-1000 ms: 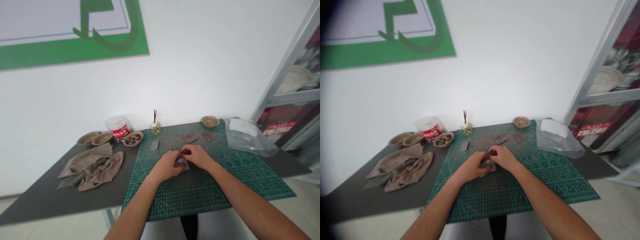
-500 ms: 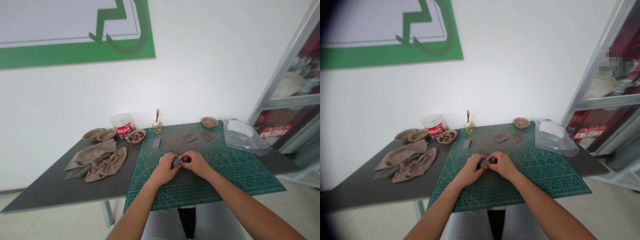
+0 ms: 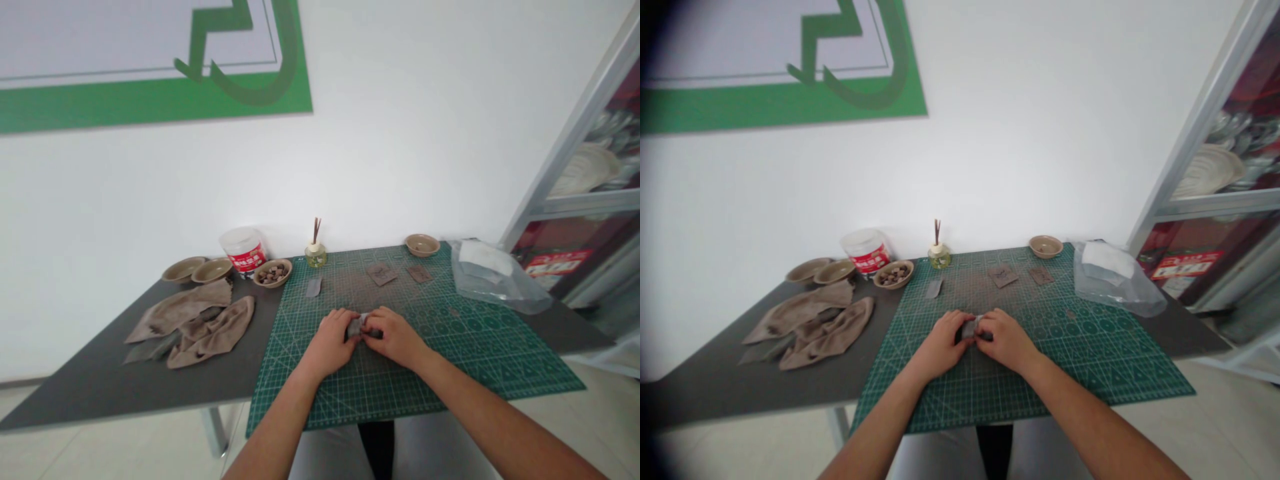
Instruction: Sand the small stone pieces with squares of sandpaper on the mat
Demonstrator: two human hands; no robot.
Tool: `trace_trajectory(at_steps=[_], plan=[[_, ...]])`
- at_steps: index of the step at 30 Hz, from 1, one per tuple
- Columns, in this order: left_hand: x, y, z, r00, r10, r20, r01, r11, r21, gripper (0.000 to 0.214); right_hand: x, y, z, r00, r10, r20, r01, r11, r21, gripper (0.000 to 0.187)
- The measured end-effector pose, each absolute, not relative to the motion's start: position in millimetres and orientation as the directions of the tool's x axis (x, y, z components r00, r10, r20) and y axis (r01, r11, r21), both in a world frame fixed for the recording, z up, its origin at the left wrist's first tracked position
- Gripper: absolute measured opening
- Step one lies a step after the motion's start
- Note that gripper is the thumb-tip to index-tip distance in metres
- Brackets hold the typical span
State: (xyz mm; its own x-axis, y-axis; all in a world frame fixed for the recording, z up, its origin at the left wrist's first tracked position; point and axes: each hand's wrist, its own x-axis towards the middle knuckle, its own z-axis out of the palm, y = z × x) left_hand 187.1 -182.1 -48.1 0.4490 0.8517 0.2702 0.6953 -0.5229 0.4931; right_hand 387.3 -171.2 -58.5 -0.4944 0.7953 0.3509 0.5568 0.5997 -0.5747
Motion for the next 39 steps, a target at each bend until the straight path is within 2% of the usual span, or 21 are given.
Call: trace_trajectory(at_steps=[4,9,13,17,21,23,26,28,34,39], plan=[[187,-183,-47,0.440,0.856,0.272,0.684,-0.515,0.517,0.041,386,-172,-57,-0.470,0.812,0.347,0.590,0.581,-0.561,0.006],[189,-181,-49,0.415,0.869,0.269,0.690,-0.494,0.529,0.041,386,-173,-57,-0.523,0.773,0.359,0.571,0.630,-0.527,0.010],[189,-181,-50,0.415,0.869,0.268,0.695,-0.493,0.523,0.041,385,-172,-59,-0.472,0.795,0.381,0.619,0.606,-0.500,0.006],[189,-180,-51,0.411,0.869,0.275,0.696,-0.494,0.522,0.041,384,-171,-60,-0.551,0.735,0.395,0.579,0.677,-0.453,0.006],[190,-180,-52,0.402,0.870,0.285,0.695,-0.493,0.524,0.041,384,-171,-61,-0.550,0.736,0.395,0.565,0.676,-0.473,0.007],[190,-179,-52,0.400,0.870,0.288,0.694,-0.492,0.525,0.041,384,-171,-64,-0.494,0.777,0.390,0.567,0.628,-0.532,0.013],[190,-179,-52,0.395,0.872,0.288,0.695,-0.489,0.528,0.040,385,-170,-68,-0.373,0.849,0.374,0.561,0.527,-0.638,0.038],[190,-179,-53,0.393,0.874,0.287,0.695,-0.486,0.529,0.039,386,-170,-69,-0.341,0.867,0.364,0.568,0.498,-0.655,0.044],[189,-178,-53,0.395,0.875,0.280,0.693,-0.484,0.534,0.039,384,-172,-63,-0.434,0.821,0.372,0.594,0.571,-0.567,0.025],[189,-178,-53,0.389,0.878,0.278,0.699,-0.478,0.532,0.041,383,-173,-59,-0.377,0.841,0.388,0.645,0.539,-0.542,0.007]])
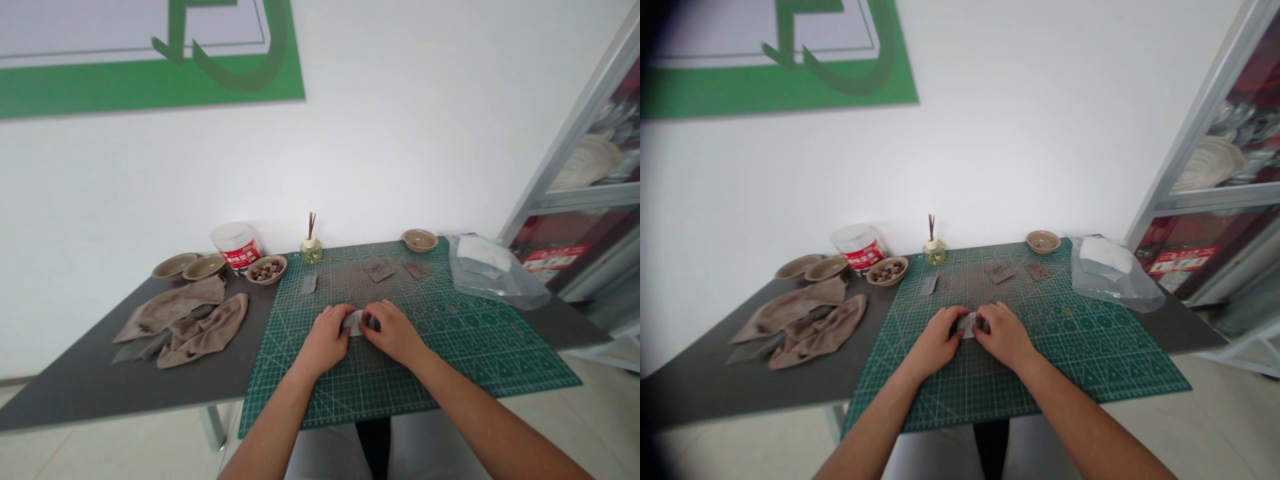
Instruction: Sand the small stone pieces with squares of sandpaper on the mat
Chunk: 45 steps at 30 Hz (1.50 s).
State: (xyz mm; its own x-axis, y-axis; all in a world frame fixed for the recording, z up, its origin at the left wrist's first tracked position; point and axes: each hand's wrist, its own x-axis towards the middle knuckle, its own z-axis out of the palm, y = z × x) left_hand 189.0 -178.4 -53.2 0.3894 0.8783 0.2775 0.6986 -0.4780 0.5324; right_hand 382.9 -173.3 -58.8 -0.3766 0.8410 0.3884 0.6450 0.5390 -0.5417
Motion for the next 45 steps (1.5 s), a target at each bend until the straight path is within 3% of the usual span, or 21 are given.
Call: trace_trajectory(at_steps=[4,10,13,15,21,30,33,38,41,45], plan=[[189,-179,-52,0.389,0.879,0.276,0.704,-0.477,0.526,0.039,387,-172,-59,-0.386,0.835,0.391,0.529,0.548,-0.648,0.009],[190,-180,-50,0.400,0.876,0.270,0.709,-0.482,0.514,0.042,400,-157,-62,-0.212,0.953,0.218,0.122,0.247,-0.961,0.022],[190,-180,-49,0.405,0.874,0.267,0.719,-0.485,0.497,0.042,404,-153,-63,-0.165,0.983,0.080,-0.186,0.048,-0.981,0.024],[191,-180,-48,0.413,0.871,0.266,0.727,-0.491,0.480,0.041,406,-151,-64,-0.161,0.986,0.036,-0.293,-0.013,-0.956,0.029],[194,-181,-45,0.424,0.869,0.255,0.753,-0.495,0.433,0.035,408,-151,-63,-0.196,0.980,0.005,-0.391,-0.073,-0.918,0.037],[195,-185,-41,0.463,0.849,0.254,0.717,-0.527,0.456,0.048,405,-154,-61,-0.200,0.980,-0.005,-0.289,-0.063,-0.955,0.031],[194,-186,-41,0.414,0.870,0.269,0.725,-0.494,0.480,0.047,405,-154,-62,-0.185,0.983,-0.005,-0.296,-0.060,-0.953,0.030],[188,-177,-45,0.232,0.933,0.274,0.677,-0.357,0.643,0.037,407,-152,-64,-0.133,0.991,0.005,-0.318,-0.038,-0.947,0.030],[185,-162,-40,0.140,0.940,0.310,0.699,-0.316,0.641,0.034,408,-151,-64,-0.111,0.994,0.008,-0.329,-0.029,-0.944,0.030],[183,-131,-21,0.110,0.921,0.372,0.739,-0.327,0.590,0.014,409,-150,-64,-0.113,0.994,0.010,-0.332,-0.028,-0.943,0.029]])
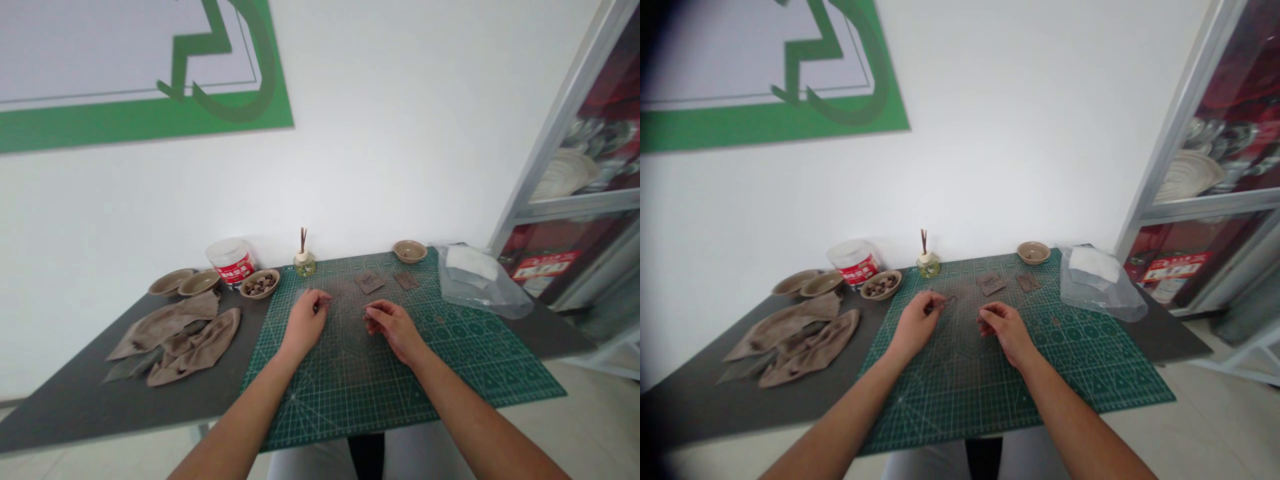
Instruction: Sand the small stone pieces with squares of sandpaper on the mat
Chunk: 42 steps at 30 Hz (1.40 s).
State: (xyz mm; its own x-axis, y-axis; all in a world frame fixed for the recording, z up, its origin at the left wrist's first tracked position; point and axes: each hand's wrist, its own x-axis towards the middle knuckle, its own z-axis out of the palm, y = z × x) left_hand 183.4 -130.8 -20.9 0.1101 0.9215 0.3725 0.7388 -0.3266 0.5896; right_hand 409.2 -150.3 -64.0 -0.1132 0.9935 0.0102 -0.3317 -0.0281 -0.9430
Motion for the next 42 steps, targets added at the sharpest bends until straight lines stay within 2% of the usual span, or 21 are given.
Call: trace_trajectory(at_steps=[5,9,12,17,24,27,31,34,36,42], plan=[[190,-93,-13,0.054,0.911,0.409,0.808,-0.280,0.517,0.019,410,-149,-66,-0.109,0.994,0.019,-0.326,-0.018,-0.945,0.028],[193,-91,-26,0.172,0.921,0.349,0.860,-0.314,0.403,0.016,409,-149,-66,-0.099,0.995,0.029,-0.310,-0.003,-0.951,0.027],[180,-95,-32,0.214,0.932,0.293,0.885,-0.313,0.346,0.024,408,-150,-65,-0.105,0.994,0.037,-0.294,0.004,-0.956,0.027],[133,-90,-33,0.066,0.963,0.260,0.942,-0.146,0.302,0.050,409,-151,-64,-0.122,0.991,0.054,-0.262,0.020,-0.965,0.023],[90,-96,-41,0.076,0.974,0.211,0.950,-0.135,0.280,0.025,409,-151,-66,-0.121,0.990,0.066,-0.238,0.036,-0.971,0.026],[83,-98,-38,0.050,0.976,0.211,0.947,-0.114,0.301,0.024,408,-151,-67,-0.113,0.991,0.072,-0.233,0.044,-0.971,0.026],[87,-96,-34,0.034,0.972,0.231,0.928,-0.117,0.355,0.045,407,-152,-67,-0.120,0.989,0.083,-0.213,0.056,-0.975,0.026],[94,-92,-32,0.009,0.971,0.239,0.903,-0.110,0.415,0.023,407,-153,-67,-0.124,0.988,0.094,-0.197,0.069,-0.978,0.025],[96,-90,-30,-0.016,0.969,0.248,0.876,-0.106,0.471,0.016,406,-153,-67,-0.123,0.987,0.102,-0.190,0.077,-0.979,0.024],[110,-107,-20,-0.044,0.976,0.213,0.699,-0.123,0.705,0.025,408,-150,-69,-0.112,0.986,0.122,-0.169,0.102,-0.980,0.022]])
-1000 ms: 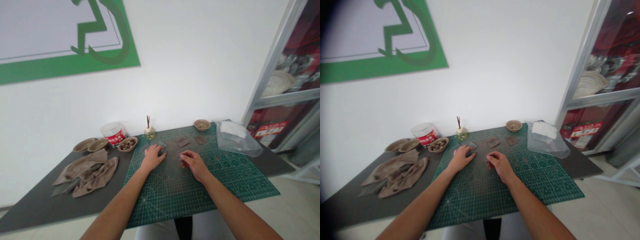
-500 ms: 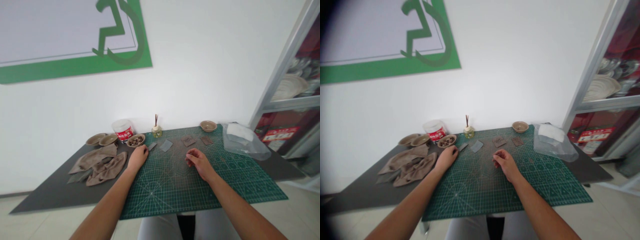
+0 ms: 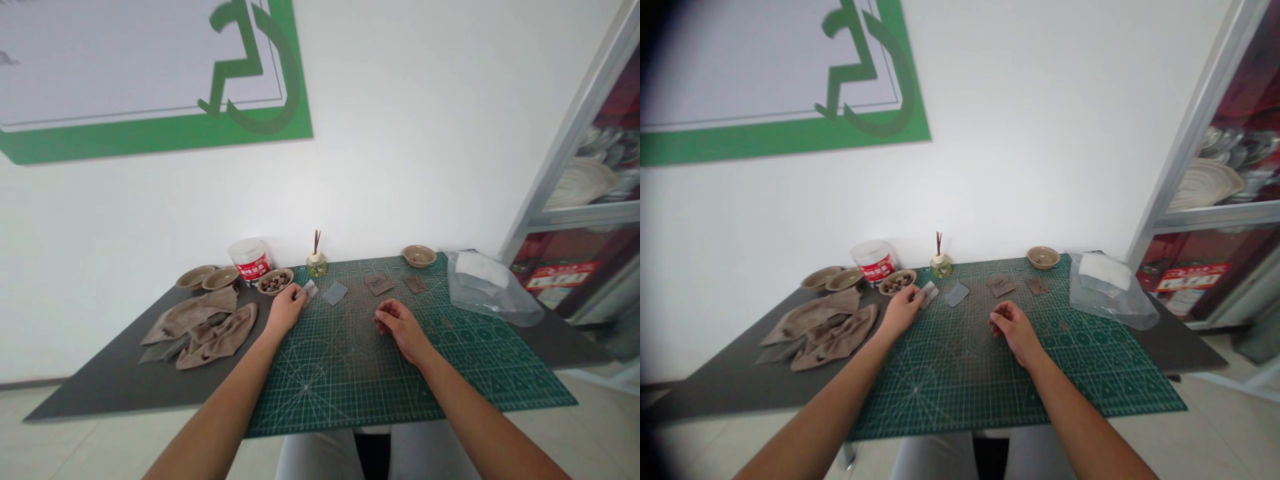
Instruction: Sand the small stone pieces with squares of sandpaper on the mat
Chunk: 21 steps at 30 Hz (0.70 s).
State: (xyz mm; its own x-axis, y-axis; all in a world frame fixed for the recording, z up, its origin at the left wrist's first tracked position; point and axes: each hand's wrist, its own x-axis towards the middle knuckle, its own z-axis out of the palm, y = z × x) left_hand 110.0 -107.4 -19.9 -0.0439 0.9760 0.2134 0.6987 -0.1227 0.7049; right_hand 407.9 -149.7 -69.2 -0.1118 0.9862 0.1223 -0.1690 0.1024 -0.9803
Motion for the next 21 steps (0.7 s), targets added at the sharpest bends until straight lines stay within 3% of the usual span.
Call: trace_trajectory(at_steps=[4,8,12,21], plan=[[151,-147,-32,0.097,0.989,0.113,0.522,-0.147,0.840,0.032,409,-148,-73,-0.105,0.982,0.156,-0.131,0.142,-0.981,0.024],[194,-175,-50,0.211,0.976,0.048,0.460,-0.142,0.877,0.031,410,-149,-74,-0.129,0.976,0.177,-0.060,0.171,-0.984,0.033],[207,-169,-53,0.222,0.971,0.094,0.459,-0.189,0.868,0.013,409,-153,-73,-0.206,0.959,0.193,0.040,0.206,-0.978,0.029],[207,-139,-50,0.291,0.950,0.112,0.333,-0.211,0.919,0.022,397,-164,-65,-0.252,0.916,0.311,0.231,0.369,-0.900,0.019]])
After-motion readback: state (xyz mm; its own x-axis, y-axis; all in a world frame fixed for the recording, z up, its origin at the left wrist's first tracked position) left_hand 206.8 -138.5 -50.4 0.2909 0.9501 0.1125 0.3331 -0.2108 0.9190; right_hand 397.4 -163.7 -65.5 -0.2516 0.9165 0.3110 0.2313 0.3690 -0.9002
